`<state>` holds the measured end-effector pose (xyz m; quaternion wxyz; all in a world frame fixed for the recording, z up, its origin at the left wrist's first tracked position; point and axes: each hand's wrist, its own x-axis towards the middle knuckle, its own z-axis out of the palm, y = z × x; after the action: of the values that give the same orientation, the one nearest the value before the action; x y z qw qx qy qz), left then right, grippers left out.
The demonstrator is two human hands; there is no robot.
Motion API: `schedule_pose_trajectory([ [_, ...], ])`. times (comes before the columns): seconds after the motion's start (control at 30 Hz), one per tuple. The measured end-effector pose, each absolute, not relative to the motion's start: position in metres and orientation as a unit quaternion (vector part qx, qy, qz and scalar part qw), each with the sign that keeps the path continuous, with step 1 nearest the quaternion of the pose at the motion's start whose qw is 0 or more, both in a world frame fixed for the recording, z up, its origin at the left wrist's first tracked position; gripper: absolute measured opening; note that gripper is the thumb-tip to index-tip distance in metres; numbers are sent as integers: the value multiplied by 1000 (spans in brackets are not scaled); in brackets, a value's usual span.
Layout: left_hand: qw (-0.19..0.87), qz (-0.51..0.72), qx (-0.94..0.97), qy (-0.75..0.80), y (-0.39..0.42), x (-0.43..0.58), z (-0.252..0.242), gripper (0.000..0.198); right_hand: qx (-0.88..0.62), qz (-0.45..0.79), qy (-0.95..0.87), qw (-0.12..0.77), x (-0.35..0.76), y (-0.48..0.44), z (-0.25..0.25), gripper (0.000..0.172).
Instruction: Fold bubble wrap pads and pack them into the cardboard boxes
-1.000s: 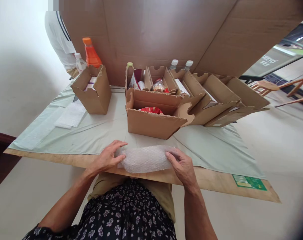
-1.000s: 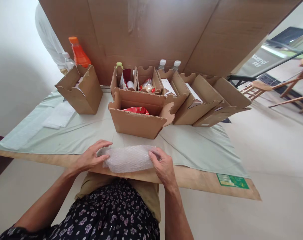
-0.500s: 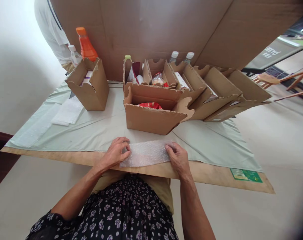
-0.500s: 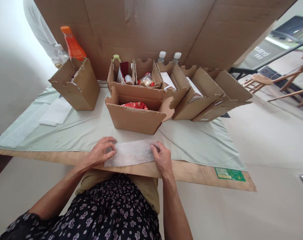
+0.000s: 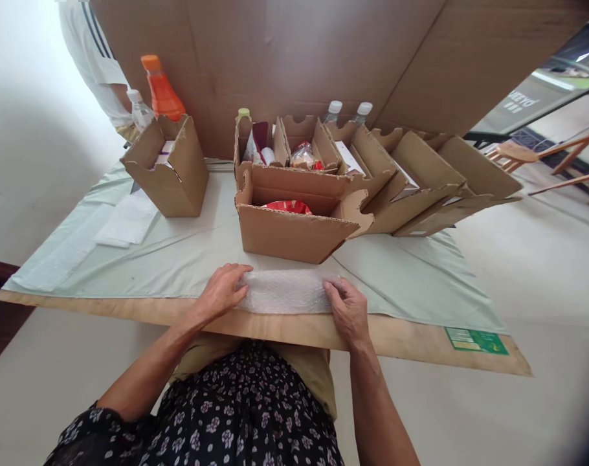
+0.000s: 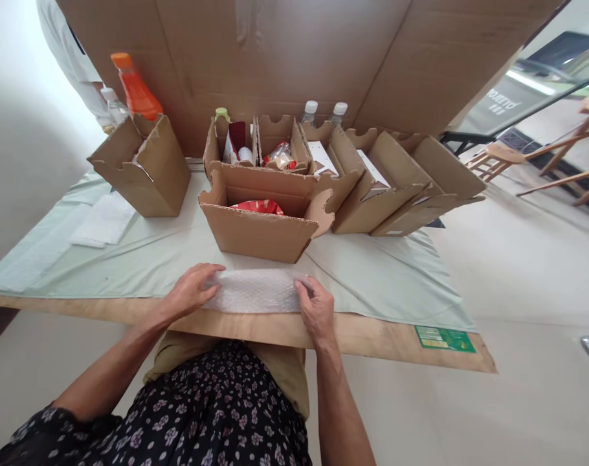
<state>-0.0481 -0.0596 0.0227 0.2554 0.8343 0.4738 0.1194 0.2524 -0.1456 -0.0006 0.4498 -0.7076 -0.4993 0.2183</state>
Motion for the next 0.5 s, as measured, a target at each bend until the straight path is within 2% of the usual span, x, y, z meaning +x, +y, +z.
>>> schedule_pose_trajectory([
  [0.1,245,143,828,483,-51,-53,26,54,-716,159,-493,467,259,-139,-2,39],
  [0.2,261,249,784,505,-40,-49,28,68,-705,131,-492,494,264,-126,4,56],
  [0.27,272,317,751,512,-32,-40,30,78,-694,136,-498,502,265,-112,9,60],
  [0.37,294,361,732,498,-22,-21,33,83,-676,153,-519,500,264,-85,17,50],
  [0.5,332,359,726,483,-16,-4,38,83,-672,177,-517,499,268,-54,19,35],
])
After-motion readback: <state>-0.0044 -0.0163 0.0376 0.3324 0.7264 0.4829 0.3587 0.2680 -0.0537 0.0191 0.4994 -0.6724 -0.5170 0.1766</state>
